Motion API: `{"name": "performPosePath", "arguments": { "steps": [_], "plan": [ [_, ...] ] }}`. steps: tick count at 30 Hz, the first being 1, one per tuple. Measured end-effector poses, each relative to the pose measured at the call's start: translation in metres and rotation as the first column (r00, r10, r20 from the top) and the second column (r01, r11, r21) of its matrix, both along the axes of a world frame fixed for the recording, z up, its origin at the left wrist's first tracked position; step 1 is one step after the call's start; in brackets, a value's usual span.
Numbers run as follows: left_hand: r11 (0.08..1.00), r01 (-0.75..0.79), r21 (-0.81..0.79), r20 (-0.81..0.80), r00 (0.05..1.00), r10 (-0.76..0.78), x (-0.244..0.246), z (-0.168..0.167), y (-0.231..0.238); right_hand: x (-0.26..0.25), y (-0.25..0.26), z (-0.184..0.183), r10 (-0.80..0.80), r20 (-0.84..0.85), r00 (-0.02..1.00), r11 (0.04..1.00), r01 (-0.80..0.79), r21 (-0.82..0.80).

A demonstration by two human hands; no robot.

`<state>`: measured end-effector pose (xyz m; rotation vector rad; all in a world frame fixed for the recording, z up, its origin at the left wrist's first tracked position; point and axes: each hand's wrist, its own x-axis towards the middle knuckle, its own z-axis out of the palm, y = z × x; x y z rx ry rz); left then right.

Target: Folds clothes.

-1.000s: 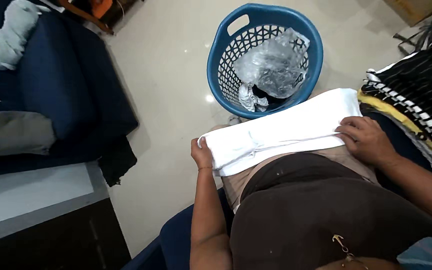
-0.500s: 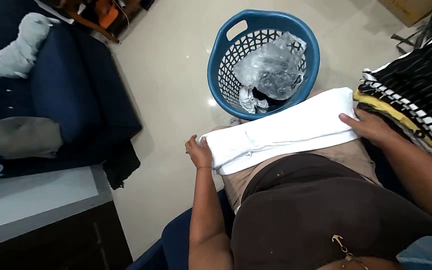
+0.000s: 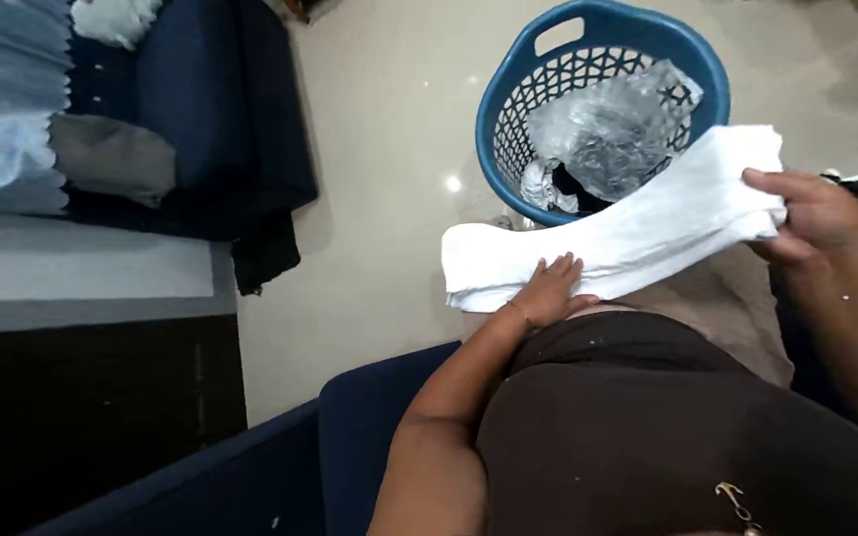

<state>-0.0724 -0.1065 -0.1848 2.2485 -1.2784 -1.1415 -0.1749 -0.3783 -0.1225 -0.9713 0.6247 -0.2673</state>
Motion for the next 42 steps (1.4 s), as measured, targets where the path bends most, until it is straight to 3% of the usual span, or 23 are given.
{"name": "performPosePath", "arguments": {
  "steps": [3, 6, 10, 12, 14, 15, 19, 23, 25, 28, 30, 32, 34, 37, 38, 40, 42],
  "plan": [
    [0.998, -0.001, -0.069, -0.003, 1.000, 0.001, -0.007, -0.002, 0.003, 0.053, 0.048, 0.041, 0.138, 0.129, 0.982, 0.990, -0.132, -0.055],
    [0.984, -0.010, -0.178, 0.003, 1.000, 0.011, -0.010, 0.001, 0.009, 0.100, 0.119, 0.059, 0.358, 0.141, 0.923, 0.931, -0.343, -0.122],
    [1.000, -0.002, 0.017, -0.105, 0.994, 0.004, -0.014, 0.034, 0.020, 0.138, 0.219, 0.009, 0.605, -0.054, 0.794, 0.771, -0.602, -0.207],
    [0.997, -0.001, 0.083, -0.156, 0.988, 0.014, -0.016, 0.039, 0.027, 0.141, 0.255, -0.027, 0.724, -0.209, 0.658, 0.620, -0.753, -0.223],
    [0.996, -0.010, 0.083, -0.142, 0.990, 0.022, -0.020, 0.032, 0.036, 0.139, 0.274, -0.045, 0.794, -0.326, 0.513, 0.472, -0.858, -0.201],
    [0.998, -0.018, 0.058, -0.136, 0.990, 0.026, -0.020, 0.030, 0.040, 0.141, 0.279, -0.046, 0.799, -0.347, 0.491, 0.450, -0.871, -0.196],
    [1.000, -0.001, 0.019, -0.132, 0.991, 0.004, -0.017, 0.032, 0.045, 0.150, 0.284, -0.037, 0.806, -0.292, 0.515, 0.487, -0.857, -0.167],
    [0.996, -0.057, -0.061, -0.181, 0.982, 0.046, -0.016, 0.030, 0.046, 0.144, 0.275, -0.031, 0.913, -0.211, 0.349, 0.345, -0.937, -0.057],
    [0.990, -0.070, -0.123, -0.230, 0.972, 0.040, -0.013, 0.030, 0.052, 0.140, 0.257, -0.029, 0.932, -0.172, 0.319, 0.313, -0.948, -0.063],
    [0.951, -0.060, -0.305, -0.330, 0.943, -0.047, -0.011, 0.034, 0.074, 0.140, 0.205, -0.041, 0.866, -0.170, 0.471, 0.440, -0.877, -0.192],
    [0.911, -0.144, -0.387, -0.370, 0.929, -0.011, -0.007, 0.052, 0.092, 0.132, 0.168, -0.058, 0.775, -0.282, 0.565, 0.515, -0.824, -0.235],
    [0.808, -0.350, -0.473, -0.305, 0.926, 0.222, 0.003, 0.064, 0.103, 0.109, 0.146, -0.077, 0.768, -0.415, 0.488, 0.429, -0.873, -0.232],
    [0.728, -0.465, -0.504, -0.175, 0.880, 0.441, 0.022, 0.054, 0.107, 0.078, 0.143, -0.095, 0.816, -0.483, 0.318, 0.246, -0.947, -0.208],
    [0.842, -0.384, -0.379, 0.150, 0.872, 0.466, 0.050, 0.005, 0.116, 0.059, 0.140, -0.105, 0.851, -0.498, 0.166, 0.024, -0.960, -0.278],
    [0.875, -0.365, -0.317, 0.228, 0.867, 0.444, 0.052, -0.013, 0.123, 0.060, 0.135, -0.104, 0.856, -0.498, 0.135, -0.017, -0.957, -0.288],
    [0.856, -0.389, -0.341, 0.268, 0.832, 0.485, 0.047, -0.034, 0.139, 0.058, 0.128, -0.102, 0.861, -0.499, 0.101, -0.059, -0.954, -0.295],
    [0.826, -0.433, -0.362, 0.216, 0.823, 0.525, 0.042, -0.033, 0.149, 0.052, 0.124, -0.107, 0.859, -0.495, 0.134, -0.024, -0.954, -0.299]
  ]
}}
